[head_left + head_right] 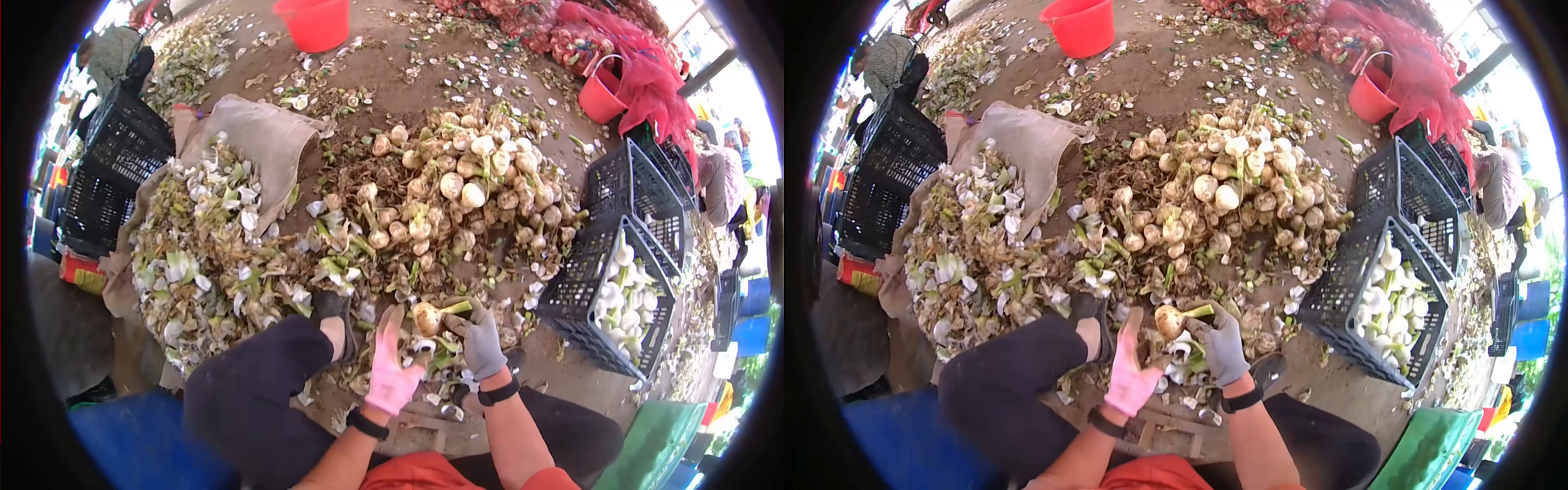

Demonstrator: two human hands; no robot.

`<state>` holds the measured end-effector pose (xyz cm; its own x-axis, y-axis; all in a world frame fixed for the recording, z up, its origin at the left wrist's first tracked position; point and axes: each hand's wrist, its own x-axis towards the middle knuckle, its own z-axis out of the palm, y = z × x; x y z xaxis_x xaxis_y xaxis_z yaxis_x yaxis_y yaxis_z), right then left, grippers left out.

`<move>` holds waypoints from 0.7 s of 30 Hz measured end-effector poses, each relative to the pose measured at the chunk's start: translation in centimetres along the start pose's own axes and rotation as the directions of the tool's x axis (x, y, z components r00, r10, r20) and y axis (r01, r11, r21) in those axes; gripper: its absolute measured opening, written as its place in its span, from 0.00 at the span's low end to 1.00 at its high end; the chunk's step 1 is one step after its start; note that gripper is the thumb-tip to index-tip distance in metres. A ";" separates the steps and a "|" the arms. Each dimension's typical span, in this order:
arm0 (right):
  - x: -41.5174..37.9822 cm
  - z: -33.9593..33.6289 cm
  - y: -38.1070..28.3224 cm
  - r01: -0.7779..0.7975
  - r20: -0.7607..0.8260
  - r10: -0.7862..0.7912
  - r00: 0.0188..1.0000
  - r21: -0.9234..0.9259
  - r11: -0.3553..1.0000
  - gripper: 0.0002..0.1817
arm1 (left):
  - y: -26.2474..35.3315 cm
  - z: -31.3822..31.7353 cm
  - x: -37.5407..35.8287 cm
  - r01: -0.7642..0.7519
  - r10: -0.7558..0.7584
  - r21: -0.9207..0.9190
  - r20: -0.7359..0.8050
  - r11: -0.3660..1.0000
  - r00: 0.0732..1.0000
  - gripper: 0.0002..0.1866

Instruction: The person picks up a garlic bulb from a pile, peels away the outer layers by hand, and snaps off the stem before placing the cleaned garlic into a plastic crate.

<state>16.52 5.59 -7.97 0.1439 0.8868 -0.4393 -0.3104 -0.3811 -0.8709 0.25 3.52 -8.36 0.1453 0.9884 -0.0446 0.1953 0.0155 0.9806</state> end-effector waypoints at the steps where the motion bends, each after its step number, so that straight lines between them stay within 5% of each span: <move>1: -1.7 0.3 -0.5 -0.006 0.019 0.007 1.000 -0.042 0.999 0.12 | 0.1 -0.2 -0.3 -0.011 0.011 -0.008 0.057 1.000 0.998 0.44; 4: -4.6 0.8 -0.4 -0.035 0.022 0.031 0.999 0.210 0.977 0.15 | 0.0 0.3 -1.6 -0.001 0.016 -0.155 0.097 0.988 0.995 0.41; 8: -7.4 2.4 -1.7 -0.016 0.073 -0.030 0.997 0.553 0.833 0.16 | 1.9 0.4 -2.9 -0.155 0.155 -0.017 -0.012 0.988 0.988 0.38; 11: -7.8 3.3 -0.7 0.224 -0.145 -0.198 0.969 0.194 0.955 0.16 | 3.5 0.4 -3.4 -0.312 0.317 0.107 -0.031 0.944 0.948 0.36; 16: -9.1 3.1 -0.9 0.273 -0.068 -0.265 0.962 0.169 0.947 0.17 | 3.7 -0.1 -3.9 -0.221 0.220 -0.032 -0.041 0.975 0.975 0.34; 21: -9.9 1.8 -1.4 0.261 0.039 -0.258 0.965 -0.093 0.961 0.20 | 3.6 -0.2 -4.1 -0.165 0.165 -0.005 0.028 0.986 0.986 0.36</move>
<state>13.87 -2.21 -1.99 0.1827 0.9646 -0.1904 -0.1737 -0.1590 -0.9719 0.14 -0.43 -4.63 0.2031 0.9727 0.1127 0.1633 -0.1472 0.9755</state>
